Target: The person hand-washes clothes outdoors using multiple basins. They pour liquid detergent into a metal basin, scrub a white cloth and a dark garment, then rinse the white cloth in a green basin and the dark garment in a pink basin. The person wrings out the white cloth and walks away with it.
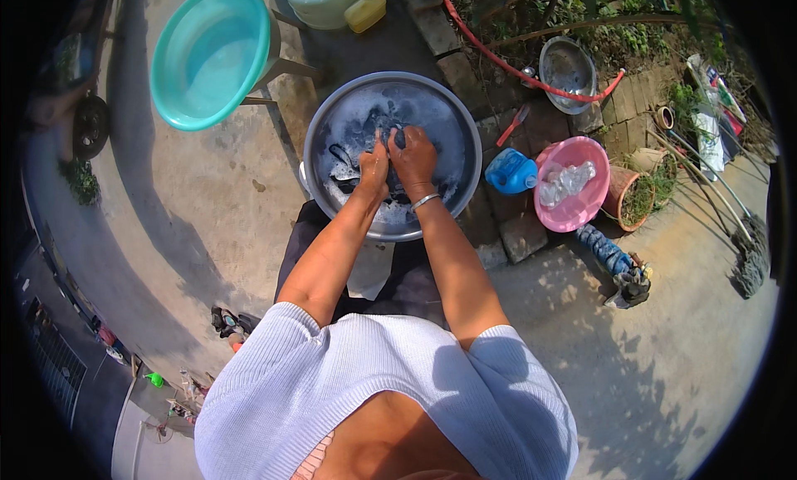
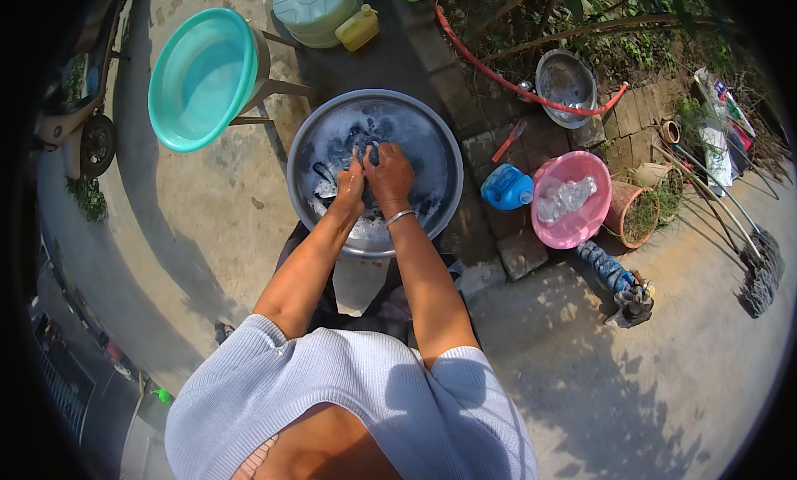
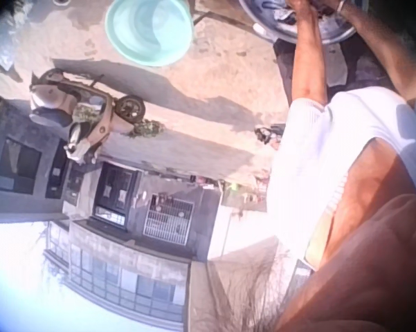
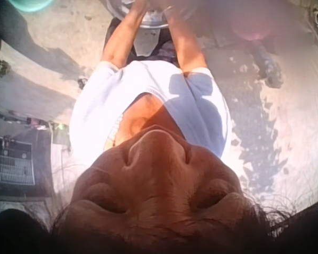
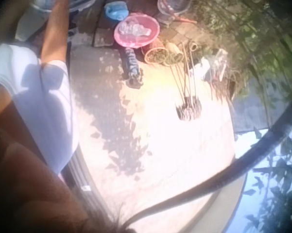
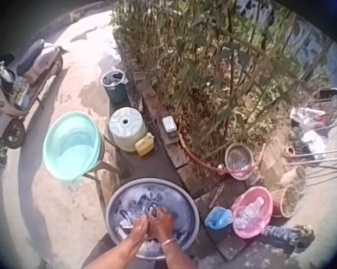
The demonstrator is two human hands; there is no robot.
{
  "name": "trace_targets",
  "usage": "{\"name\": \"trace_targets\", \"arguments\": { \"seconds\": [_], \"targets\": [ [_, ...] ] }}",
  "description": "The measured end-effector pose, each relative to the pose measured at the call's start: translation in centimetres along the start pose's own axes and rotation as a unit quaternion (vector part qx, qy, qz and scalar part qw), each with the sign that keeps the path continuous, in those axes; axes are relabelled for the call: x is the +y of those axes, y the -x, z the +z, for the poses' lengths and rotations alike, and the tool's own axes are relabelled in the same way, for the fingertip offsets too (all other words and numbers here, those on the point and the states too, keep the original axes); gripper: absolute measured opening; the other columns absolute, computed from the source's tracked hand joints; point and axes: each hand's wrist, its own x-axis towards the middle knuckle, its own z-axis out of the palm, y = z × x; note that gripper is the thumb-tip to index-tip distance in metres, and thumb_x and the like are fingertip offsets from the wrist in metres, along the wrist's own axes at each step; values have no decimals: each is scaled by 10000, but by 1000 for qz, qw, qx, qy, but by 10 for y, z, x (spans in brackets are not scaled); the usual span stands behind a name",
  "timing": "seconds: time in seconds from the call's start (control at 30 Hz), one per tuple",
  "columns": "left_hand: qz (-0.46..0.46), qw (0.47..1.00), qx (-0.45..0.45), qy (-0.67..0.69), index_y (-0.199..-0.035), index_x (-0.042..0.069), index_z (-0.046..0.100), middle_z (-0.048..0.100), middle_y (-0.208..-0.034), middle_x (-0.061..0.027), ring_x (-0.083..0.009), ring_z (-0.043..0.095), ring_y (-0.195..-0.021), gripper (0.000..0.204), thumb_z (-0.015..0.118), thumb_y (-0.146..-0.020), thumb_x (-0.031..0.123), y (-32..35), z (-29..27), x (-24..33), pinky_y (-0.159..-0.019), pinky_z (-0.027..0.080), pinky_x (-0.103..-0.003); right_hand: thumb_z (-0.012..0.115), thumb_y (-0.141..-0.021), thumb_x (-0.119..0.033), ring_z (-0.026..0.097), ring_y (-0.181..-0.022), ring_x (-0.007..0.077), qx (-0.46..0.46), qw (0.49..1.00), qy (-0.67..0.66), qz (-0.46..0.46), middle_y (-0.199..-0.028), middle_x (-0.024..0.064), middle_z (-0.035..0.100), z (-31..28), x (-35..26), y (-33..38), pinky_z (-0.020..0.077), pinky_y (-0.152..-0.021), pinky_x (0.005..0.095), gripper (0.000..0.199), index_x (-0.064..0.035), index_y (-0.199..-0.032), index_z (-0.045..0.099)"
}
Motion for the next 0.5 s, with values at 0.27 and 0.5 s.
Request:
{"name": "trace_targets", "arguments": {
  "seconds": [0.27,0.5],
  "targets": [
    [334,868,102,-354,-1305,-63,406,496,-1270,-218,-308,480,-1179,650,590,-881,394,44,-51,49,-1014,338,-379,692,-787,-270,565,-959,396,-103,979,165,64,-1108,195,527,-36,79,24,514,-733,465,311,-57,-989,589],
    [113,974,-112,-159,-1451,101,236,415,-1338,-105,-175,534,-1016,560,470,-942,114,51,-70,45,-805,515,-307,708,-742,-330,464,-1127,445,-144,961,229,-50,-1284,209,458,1,-12,8,417,-734,667,492,-183,-1190,568]
  ]
}}
